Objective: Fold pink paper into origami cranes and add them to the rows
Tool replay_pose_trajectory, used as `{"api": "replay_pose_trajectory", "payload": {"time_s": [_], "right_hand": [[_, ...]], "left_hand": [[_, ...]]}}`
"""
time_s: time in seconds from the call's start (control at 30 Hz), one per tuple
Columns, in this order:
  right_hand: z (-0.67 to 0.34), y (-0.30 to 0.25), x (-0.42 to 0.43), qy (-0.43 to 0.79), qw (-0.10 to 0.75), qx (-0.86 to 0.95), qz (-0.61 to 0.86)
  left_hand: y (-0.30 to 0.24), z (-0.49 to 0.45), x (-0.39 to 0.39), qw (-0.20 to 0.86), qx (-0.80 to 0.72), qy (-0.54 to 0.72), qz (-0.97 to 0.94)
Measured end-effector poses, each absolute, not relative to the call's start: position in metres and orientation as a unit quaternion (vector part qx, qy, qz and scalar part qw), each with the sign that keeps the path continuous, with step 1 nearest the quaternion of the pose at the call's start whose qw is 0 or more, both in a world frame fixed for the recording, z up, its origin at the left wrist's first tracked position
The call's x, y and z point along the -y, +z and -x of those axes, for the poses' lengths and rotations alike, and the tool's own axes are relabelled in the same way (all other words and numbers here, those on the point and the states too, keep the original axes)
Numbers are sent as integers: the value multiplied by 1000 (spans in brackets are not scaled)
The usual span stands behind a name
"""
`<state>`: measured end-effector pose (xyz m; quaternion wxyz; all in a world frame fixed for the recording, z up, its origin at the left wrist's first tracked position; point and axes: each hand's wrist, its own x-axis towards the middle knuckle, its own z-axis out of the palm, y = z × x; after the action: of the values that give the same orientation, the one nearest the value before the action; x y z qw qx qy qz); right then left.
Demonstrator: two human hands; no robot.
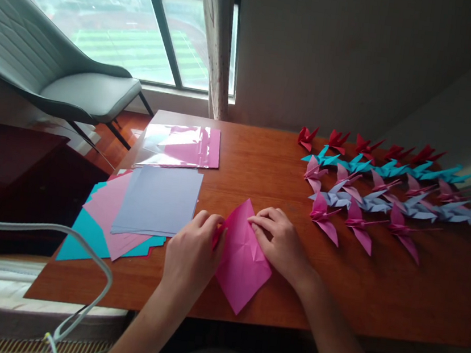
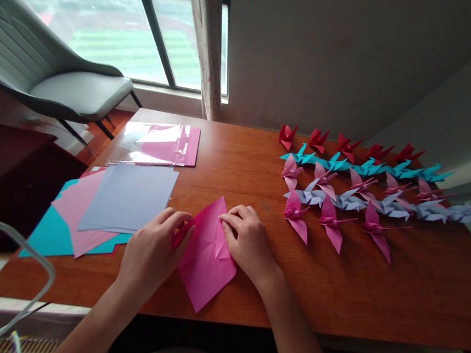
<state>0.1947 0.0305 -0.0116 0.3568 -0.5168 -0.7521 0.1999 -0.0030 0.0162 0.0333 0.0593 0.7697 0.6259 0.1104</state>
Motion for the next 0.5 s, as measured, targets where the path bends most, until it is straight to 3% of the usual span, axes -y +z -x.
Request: {"api": "replay_pose_trajectory", "payload": {"time_s": [0.17,0.5], "right_hand": [[-194,-12,-30,196,356,753,518],[-193,-15,-30,179,364,758,510]], "left_hand": [[19,-1,1,14,-538,189,-822],[4,-14,19,-3,-504,125,-855]]}}
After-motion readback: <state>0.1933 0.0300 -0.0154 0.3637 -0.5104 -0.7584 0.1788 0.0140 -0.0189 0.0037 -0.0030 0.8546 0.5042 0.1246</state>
